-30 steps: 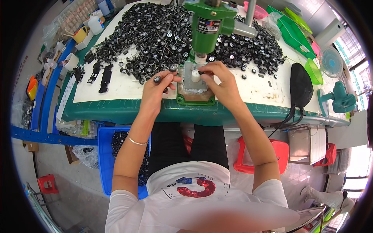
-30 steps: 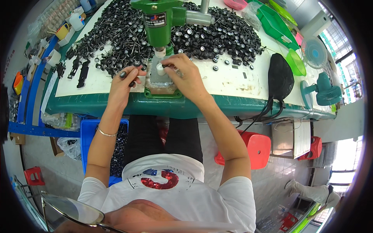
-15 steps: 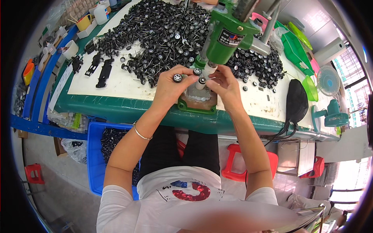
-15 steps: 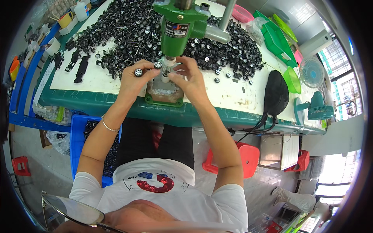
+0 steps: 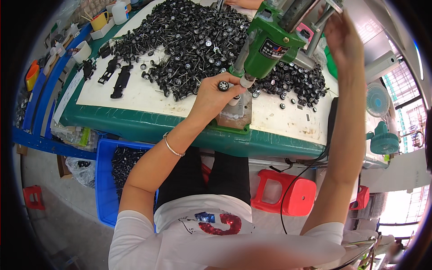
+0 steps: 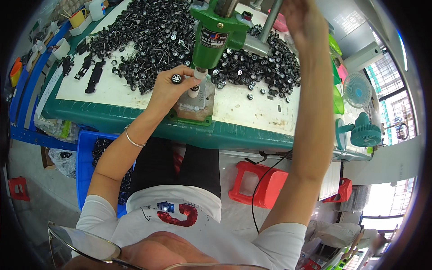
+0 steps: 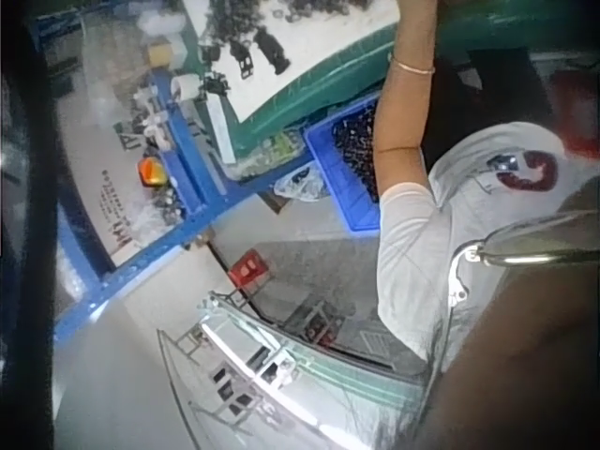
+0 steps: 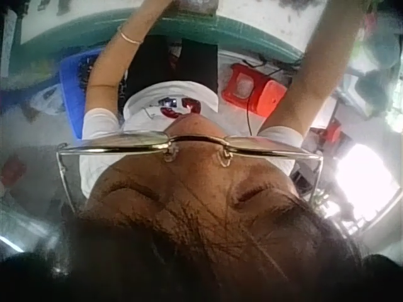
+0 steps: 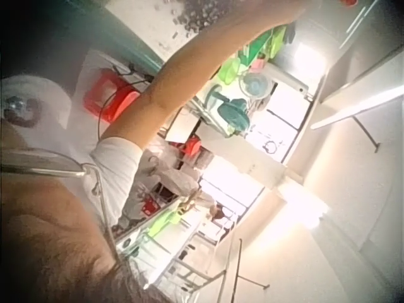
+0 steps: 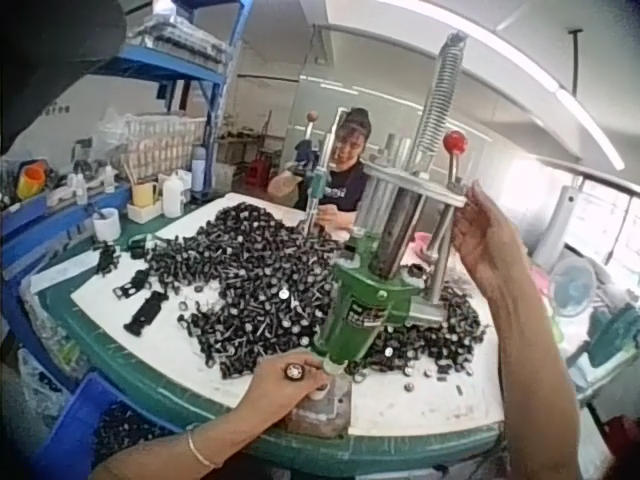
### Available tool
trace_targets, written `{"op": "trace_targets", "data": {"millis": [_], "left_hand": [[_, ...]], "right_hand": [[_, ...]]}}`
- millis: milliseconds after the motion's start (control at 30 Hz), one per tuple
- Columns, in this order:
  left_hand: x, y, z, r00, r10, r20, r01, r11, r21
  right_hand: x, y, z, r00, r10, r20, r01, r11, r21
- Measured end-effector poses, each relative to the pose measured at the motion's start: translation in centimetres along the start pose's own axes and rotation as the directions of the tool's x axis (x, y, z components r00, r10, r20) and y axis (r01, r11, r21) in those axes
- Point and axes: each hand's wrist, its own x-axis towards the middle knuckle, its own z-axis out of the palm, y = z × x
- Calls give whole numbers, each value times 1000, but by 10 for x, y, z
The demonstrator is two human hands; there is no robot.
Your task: The person assembles small toy wheels or industrial casters by hand, using a small manual press to join metal axles and plastic hubs into finished assemblies.
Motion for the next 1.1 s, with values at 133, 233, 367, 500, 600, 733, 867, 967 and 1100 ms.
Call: {"op": "trace_targets", "data": {"millis": [133, 233, 367, 500, 600, 733, 867, 967, 1100], "left_hand": [[9, -10, 1, 987, 149, 59, -153, 986, 63], [11, -16, 0, 978, 197, 74, -201, 978, 51], [5, -1, 1, 997, -1, 75, -2, 999, 40], [3, -1, 1, 996, 63, 63, -70, 991, 117], [3, -2, 0, 993, 103, 65, -112, 981, 159], [3, -2, -1, 991, 104, 84, -117, 979, 165], [3, -5, 1, 993, 84, 79, -96, 983, 159], [3, -4, 2, 992, 97, 79, -109, 981, 162], [0, -1, 2, 993, 96, 68, -106, 981, 159]], "right_hand": [[71, -20, 4, 837, 451, 309, -544, 746, 384], [90, 0, -6, 809, 407, 423, -558, 758, 338], [34, -3, 38, 995, -73, -73, 70, 997, -37], [4, -54, 26, 666, 513, 542, -738, 346, 579], [-11, -62, 31, 680, 502, 534, -711, 276, 646], [-16, -63, 34, 721, 474, 505, -675, 317, 666], [-39, -24, 63, 831, -553, -60, 533, 823, -197], [-48, -24, 60, 753, -657, -29, 631, 735, -247], [-47, -38, 28, 782, -591, 200, 605, 796, -10]]}}
